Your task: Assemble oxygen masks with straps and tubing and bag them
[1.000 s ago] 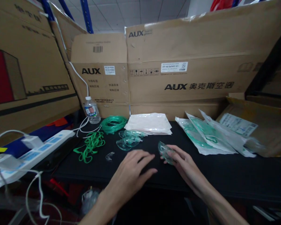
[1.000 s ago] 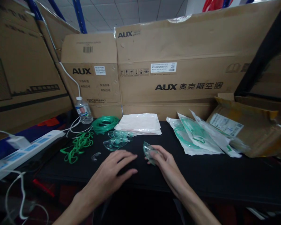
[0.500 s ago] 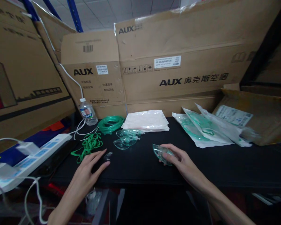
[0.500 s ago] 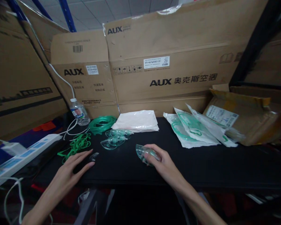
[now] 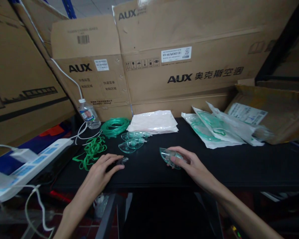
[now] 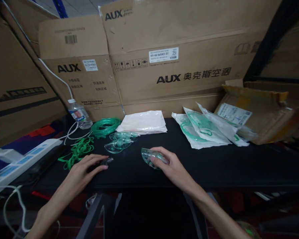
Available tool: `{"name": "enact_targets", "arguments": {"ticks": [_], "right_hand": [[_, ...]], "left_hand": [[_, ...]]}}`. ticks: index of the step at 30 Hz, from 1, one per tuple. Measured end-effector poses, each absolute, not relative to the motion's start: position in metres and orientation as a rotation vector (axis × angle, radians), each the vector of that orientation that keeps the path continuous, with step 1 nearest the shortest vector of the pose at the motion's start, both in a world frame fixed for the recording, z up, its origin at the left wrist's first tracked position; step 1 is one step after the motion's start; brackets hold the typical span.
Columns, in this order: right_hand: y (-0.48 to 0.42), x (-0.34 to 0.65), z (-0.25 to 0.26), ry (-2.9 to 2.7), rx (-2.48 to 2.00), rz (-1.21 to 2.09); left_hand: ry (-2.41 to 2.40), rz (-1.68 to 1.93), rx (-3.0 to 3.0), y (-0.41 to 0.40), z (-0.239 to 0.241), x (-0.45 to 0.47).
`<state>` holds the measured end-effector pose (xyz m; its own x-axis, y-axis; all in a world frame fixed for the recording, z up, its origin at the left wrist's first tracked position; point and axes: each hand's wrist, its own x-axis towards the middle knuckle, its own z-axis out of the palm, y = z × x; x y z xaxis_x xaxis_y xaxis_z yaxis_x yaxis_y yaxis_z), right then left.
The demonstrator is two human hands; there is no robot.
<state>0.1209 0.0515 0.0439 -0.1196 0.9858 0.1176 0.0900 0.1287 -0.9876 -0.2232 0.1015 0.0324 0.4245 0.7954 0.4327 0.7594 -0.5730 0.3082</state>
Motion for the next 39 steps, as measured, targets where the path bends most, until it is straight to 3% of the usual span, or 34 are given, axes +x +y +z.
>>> {"name": "enact_targets", "arguments": {"ticks": [7,14,39], "right_hand": [[0.052,0.121,0.045,-1.425,-1.128,1.134],[0.053,0.122,0.04,-1.432,-1.125,1.139],[0.052,0.12,0.044,-1.433,-1.124,1.118]], "left_hand": [[1.499,0.944,2.646,0.102,0.027,-0.227],[1.276,0.779,2.678,0.107,0.032,-0.214],[1.173,0.789,2.786,0.111,0.031,-0.211]]}}
